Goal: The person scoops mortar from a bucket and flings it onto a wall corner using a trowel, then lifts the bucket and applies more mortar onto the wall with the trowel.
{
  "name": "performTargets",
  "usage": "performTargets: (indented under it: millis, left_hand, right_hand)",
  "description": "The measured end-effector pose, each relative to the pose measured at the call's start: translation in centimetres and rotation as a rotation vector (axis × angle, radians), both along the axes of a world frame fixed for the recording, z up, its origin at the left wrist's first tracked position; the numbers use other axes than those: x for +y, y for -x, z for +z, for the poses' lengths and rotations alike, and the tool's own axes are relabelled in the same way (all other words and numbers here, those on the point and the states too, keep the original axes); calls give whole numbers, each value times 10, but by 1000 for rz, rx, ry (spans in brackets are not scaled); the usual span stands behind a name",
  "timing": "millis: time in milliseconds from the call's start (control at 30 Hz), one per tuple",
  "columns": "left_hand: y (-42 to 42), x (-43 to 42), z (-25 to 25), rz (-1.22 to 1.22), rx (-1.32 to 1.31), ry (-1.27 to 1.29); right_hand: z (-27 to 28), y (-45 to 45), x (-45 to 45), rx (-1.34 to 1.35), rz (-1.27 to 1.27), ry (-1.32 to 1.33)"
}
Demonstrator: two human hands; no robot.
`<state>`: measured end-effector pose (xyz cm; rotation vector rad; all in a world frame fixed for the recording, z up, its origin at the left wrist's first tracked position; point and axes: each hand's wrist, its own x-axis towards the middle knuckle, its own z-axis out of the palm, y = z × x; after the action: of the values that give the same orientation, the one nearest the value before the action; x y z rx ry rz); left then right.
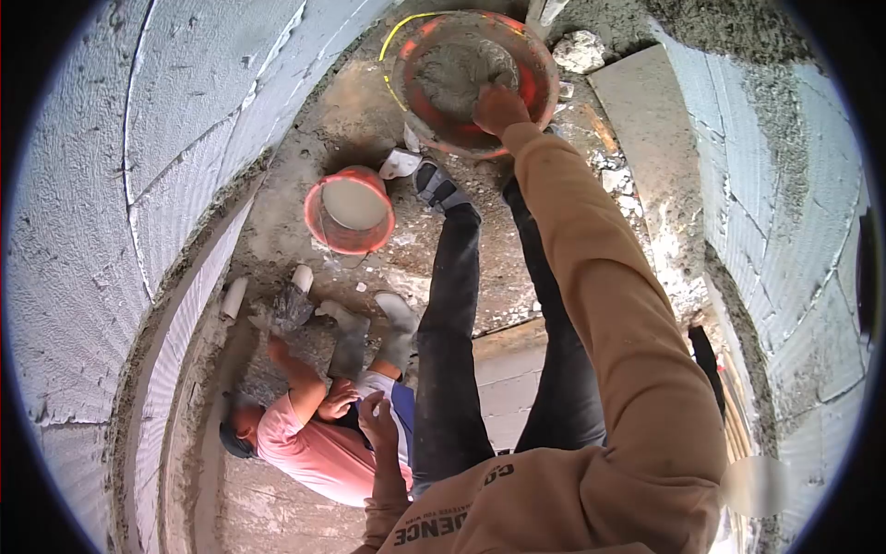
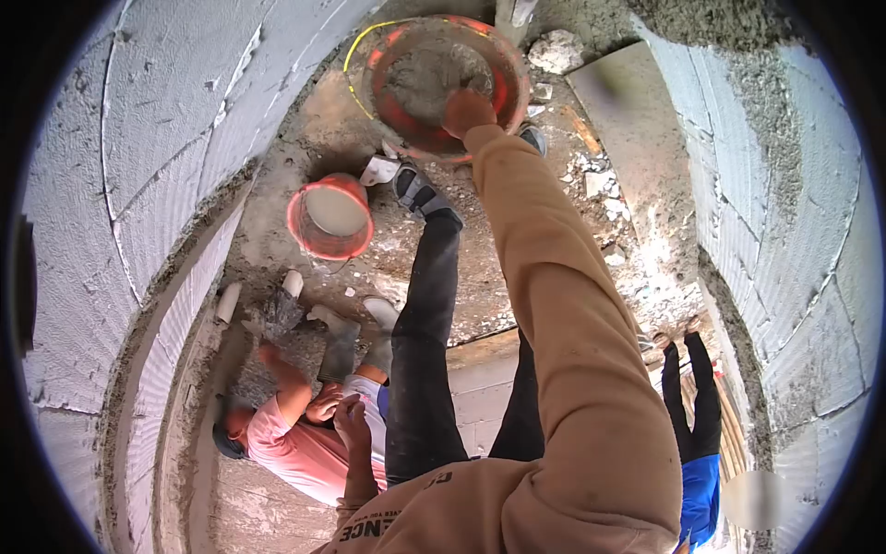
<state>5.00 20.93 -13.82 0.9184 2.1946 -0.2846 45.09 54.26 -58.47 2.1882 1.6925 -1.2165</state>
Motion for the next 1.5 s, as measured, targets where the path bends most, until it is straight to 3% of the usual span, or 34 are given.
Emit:
performTargets:
  millis: [67, 367, 433, 600, 733, 800, 833, 900, 933, 967, 1000, 1067, 1100, 1167, 1200, 1300, 1367, 1400, 1467, 1500]
  left_hand:
    - [-2, 1, 1, 12, -14, 12]
    - [12, 51, -10, -55, -142, -132]
    - [20, 63, -14, -162, -174, -223]
    - [17, 94, -3, -79, -233, -198]
    - [15, 100, 6, -127, -253, -197]
    - [3, 108, 9, -147, -247, -205]
    - [3, 107, 3, -148, -239, -203]
    - [9, 106, -13, -147, -215, -196]
    - [14, 105, -26, -120, -220, -184]
    - [19, 103, -37, -92, -223, -172]
    - [24, 100, -45, -65, -226, -157]
    - [28, 102, -55, -103, -241, -189]
    - [27, 105, -59, -118, -246, -204]
    - [14, 120, -65, -126, -235, -145]
    - [9, 125, -66, -129, -230, -113]
    - [16, 123, -123, -136, -281, -59]
    - [-13, 155, -149, -221, -269, -69]
    - [-35, 174, -161, -152, -372, -120]
    - [-67, 213, -193, -98, -528, -159]
    - [-59, 216, -234, -416, -460, -208]
  right_hand:
    - [17, -13, -14, 189, 56, 5]
    - [170, -54, -40, 102, -80, -296]
    - [229, -59, -33, 151, -79, -376]
    - [394, -74, -11, 270, 39, -419]
    - [465, -91, -10, 619, 119, -525]
    - [502, -119, 9, 748, 10, 57]
    - [508, -133, 13, 800, -46, 352]
    - [468, -176, 10, 989, -309, 631]
    - [468, -196, 22, 775, -408, 671]
    - [411, -245, 21, 909, -438, 832]
    - [407, -255, 20, 559, -562, 565]
    - [364, -311, 2, 487, -885, 198]
    - [380, -325, -3, 456, -935, 96]
    - [415, -333, -17, 198, -841, -20]
    - [421, -337, -30, 202, -766, -18]
    - [417, -304, -74, 486, -827, 27]
    - [400, -251, -77, 374, -538, 104]
    - [385, -223, -76, 302, -370, 101]
    - [337, -175, -67, 224, -11, -77]
    - [302, -155, -66, 169, 149, -178]
